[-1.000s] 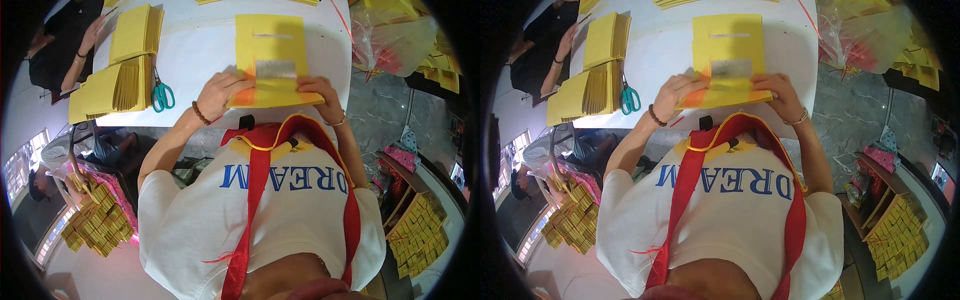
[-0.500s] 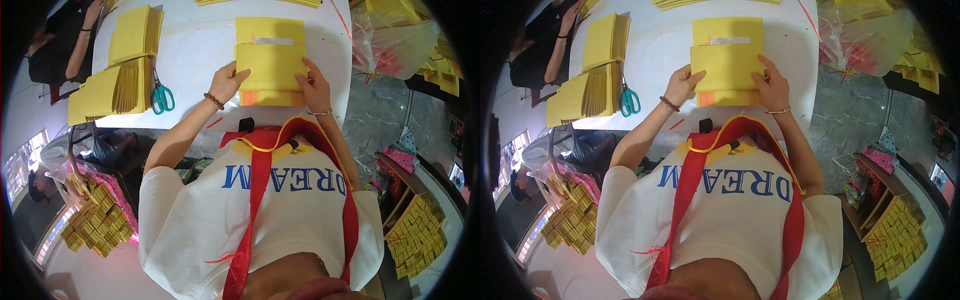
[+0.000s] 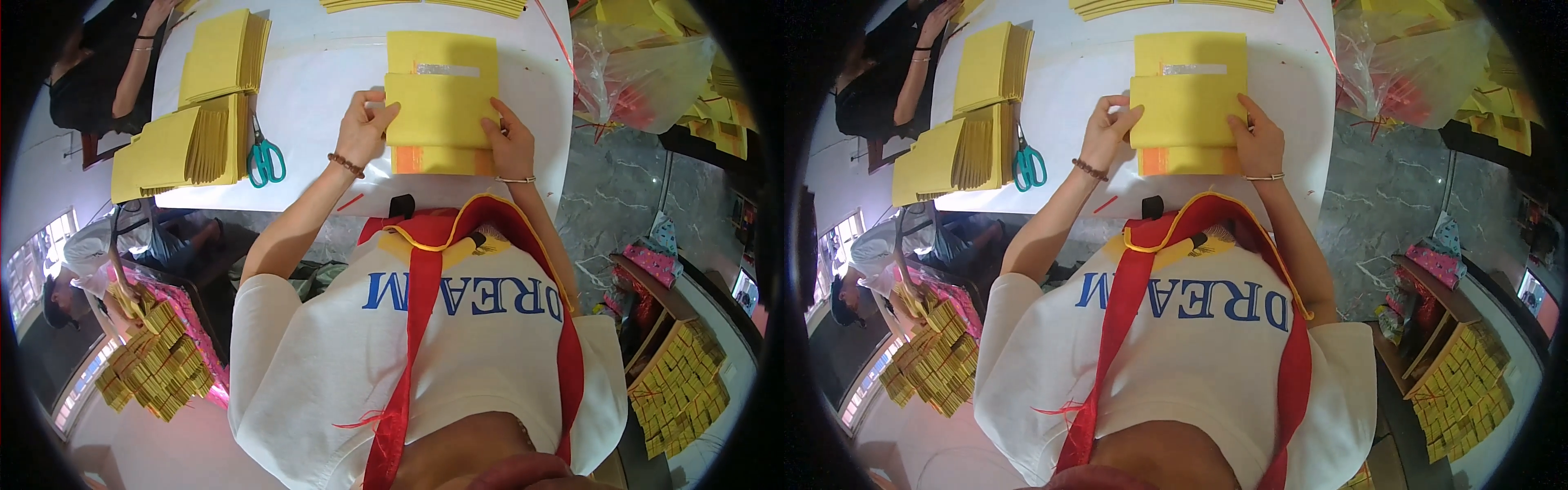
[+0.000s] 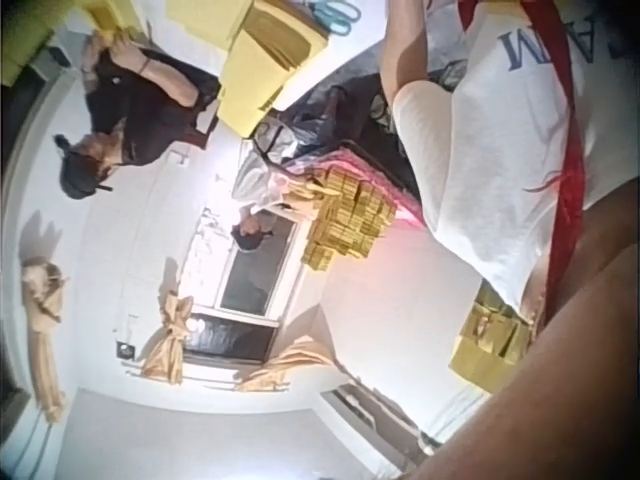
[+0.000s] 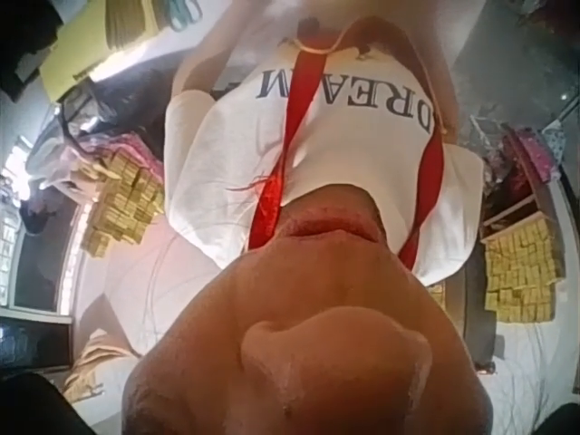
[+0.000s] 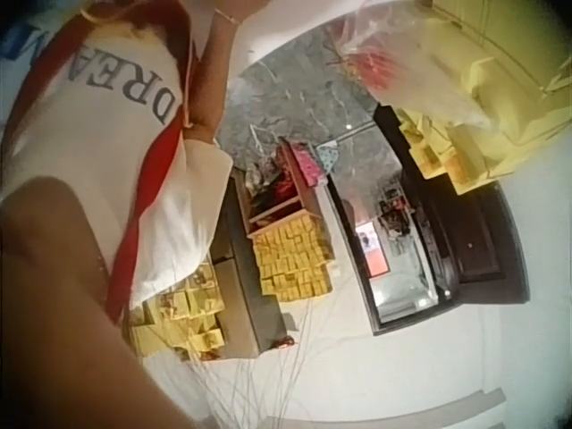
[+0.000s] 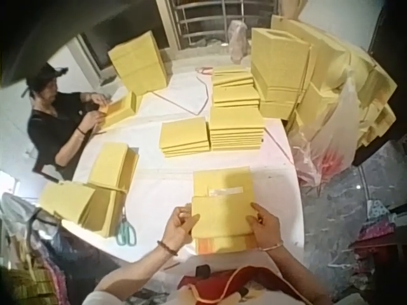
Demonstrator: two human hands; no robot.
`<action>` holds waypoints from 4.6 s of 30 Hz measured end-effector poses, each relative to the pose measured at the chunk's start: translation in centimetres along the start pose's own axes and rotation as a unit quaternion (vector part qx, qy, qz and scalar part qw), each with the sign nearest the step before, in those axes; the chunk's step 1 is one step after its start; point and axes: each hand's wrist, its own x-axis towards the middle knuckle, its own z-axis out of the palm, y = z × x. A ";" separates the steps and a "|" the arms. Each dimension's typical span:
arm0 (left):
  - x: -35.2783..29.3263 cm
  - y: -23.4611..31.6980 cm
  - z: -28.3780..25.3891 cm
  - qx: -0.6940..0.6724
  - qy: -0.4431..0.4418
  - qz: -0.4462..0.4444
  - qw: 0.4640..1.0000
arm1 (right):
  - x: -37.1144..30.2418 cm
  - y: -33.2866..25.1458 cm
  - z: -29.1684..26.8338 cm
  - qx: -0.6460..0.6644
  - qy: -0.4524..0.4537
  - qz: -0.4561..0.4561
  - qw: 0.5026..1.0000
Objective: Stacking and organizing sheets of yellow joss paper with silver foil inserts at a workstation.
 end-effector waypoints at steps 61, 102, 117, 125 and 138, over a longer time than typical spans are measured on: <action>22.9 7.3 -4.8 0.684 0.101 0.434 0.577 | -0.1 5.9 -2.6 -0.028 -0.055 -0.055 0.997; -2.5 0.4 0.9 0.457 -0.221 0.443 0.739 | 0.9 4.2 -0.6 0.102 -0.088 -0.184 0.974; -0.7 -0.6 -0.3 0.229 -0.262 0.222 0.911 | 1.1 5.0 -0.8 0.285 -0.145 -0.068 0.945; -1.0 -0.1 0.1 0.250 -0.236 0.202 0.917 | 1.0 4.7 -0.9 0.249 -0.138 -0.087 0.955; -0.5 0.2 0.4 0.211 -0.189 0.124 0.951 | 1.1 5.2 -0.6 0.311 -0.144 -0.064 0.937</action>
